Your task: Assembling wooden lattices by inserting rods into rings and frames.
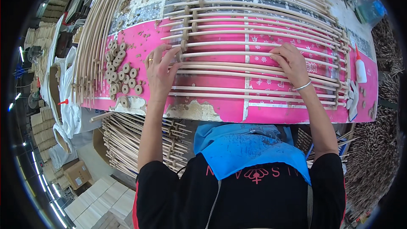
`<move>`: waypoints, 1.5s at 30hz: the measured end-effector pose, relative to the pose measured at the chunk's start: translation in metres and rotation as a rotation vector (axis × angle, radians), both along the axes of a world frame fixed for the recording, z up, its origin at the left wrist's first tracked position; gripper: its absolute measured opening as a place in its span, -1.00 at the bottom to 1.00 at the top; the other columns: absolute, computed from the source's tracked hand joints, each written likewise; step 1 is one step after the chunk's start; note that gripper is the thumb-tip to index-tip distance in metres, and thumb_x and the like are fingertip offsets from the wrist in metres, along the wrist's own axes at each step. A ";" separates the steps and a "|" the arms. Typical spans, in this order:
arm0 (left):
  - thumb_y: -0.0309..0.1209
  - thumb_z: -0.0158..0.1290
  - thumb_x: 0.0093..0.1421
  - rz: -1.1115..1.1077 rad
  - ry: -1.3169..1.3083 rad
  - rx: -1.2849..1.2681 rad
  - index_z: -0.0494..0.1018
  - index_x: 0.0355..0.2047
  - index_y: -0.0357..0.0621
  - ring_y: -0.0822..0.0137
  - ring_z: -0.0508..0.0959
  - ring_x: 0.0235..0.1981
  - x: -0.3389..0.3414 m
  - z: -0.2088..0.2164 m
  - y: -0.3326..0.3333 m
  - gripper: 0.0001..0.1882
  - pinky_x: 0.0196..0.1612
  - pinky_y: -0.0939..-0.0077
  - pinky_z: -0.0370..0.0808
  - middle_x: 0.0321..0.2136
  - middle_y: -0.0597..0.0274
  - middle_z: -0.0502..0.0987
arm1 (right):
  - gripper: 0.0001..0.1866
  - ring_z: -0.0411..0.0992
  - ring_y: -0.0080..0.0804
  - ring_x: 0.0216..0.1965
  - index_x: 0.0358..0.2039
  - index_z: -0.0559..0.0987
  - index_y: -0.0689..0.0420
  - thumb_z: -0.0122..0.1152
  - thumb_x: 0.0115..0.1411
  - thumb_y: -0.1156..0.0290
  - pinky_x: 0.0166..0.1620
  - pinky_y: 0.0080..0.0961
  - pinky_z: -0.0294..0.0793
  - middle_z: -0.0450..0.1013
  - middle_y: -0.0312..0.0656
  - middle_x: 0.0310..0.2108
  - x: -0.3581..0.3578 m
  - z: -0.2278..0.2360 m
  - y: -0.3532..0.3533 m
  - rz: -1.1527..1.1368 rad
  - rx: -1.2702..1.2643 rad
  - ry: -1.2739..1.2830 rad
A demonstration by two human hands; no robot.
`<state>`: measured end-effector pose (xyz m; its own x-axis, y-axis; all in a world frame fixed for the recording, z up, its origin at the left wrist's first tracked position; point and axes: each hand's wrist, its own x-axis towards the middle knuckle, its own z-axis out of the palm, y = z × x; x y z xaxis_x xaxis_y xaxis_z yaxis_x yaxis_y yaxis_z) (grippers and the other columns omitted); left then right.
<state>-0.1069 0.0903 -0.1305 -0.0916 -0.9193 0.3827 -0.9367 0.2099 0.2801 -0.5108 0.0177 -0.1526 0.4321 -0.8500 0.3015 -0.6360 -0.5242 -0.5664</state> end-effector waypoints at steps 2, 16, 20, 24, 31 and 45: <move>-0.37 0.34 0.02 0.008 0.006 -0.019 0.60 0.03 0.10 0.18 0.47 0.06 -0.001 0.002 -0.001 -0.51 0.21 0.17 0.26 0.00 0.33 0.51 | -0.86 0.48 -0.20 -0.22 -0.28 0.66 0.16 0.32 0.23 0.36 -0.16 -0.27 0.47 0.51 -0.18 -0.34 0.000 0.003 -0.001 0.001 -0.008 -0.017; -0.39 0.36 0.07 0.049 0.067 -0.117 0.42 0.32 0.00 0.09 0.44 0.24 0.000 0.013 -0.023 -0.24 0.29 0.14 0.30 0.20 0.16 0.49 | -0.84 0.48 -0.22 -0.23 -0.25 0.67 0.16 0.32 0.24 0.36 -0.14 -0.31 0.46 0.51 -0.19 -0.36 -0.023 0.027 -0.038 -0.037 -0.096 -0.002; -0.32 0.30 0.19 0.100 0.163 -0.163 0.41 0.31 -0.02 0.07 0.47 0.17 0.026 0.001 -0.028 -0.34 0.25 0.14 0.31 0.13 0.10 0.50 | -0.83 0.48 -0.22 -0.23 -0.25 0.67 0.16 0.30 0.26 0.33 -0.15 -0.31 0.46 0.51 -0.18 -0.35 -0.026 0.019 -0.051 -0.055 -0.097 0.041; -0.42 0.17 0.32 0.185 0.302 -0.170 0.44 0.26 -0.16 0.04 0.50 0.13 0.063 -0.007 -0.033 -0.50 0.19 0.19 0.41 0.07 -0.01 0.51 | -0.83 0.48 -0.16 -0.22 -0.26 0.66 0.17 0.31 0.24 0.34 -0.14 -0.27 0.45 0.52 -0.15 -0.32 -0.027 0.010 -0.052 -0.035 -0.120 0.068; -0.41 0.13 0.33 0.408 0.100 -0.211 0.45 0.24 -0.07 0.00 0.52 0.09 0.161 -0.015 -0.083 -0.54 0.14 0.14 0.45 0.06 0.03 0.53 | -0.88 0.47 -0.08 -0.25 -0.30 0.64 0.17 0.29 0.25 0.39 -0.14 -0.23 0.41 0.50 -0.10 -0.35 -0.024 0.006 -0.053 -0.017 -0.201 0.128; -0.29 0.00 0.31 0.640 -0.244 0.159 0.63 -0.01 0.08 -0.12 0.63 -0.08 0.282 -0.056 -0.204 -0.68 -0.05 -0.04 0.56 -0.08 -0.08 0.63 | -0.74 0.48 -0.10 -0.10 -0.08 0.66 0.20 0.31 0.20 0.51 -0.01 -0.24 0.42 0.53 -0.08 -0.17 -0.010 0.037 -0.034 -0.138 -0.185 0.100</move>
<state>0.1749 -0.1141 -0.1865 0.4201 -0.8644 0.2763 -0.9025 -0.4297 0.0279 -0.5212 -0.0161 -0.1158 0.3510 -0.8373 0.4191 -0.7571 -0.5172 -0.3992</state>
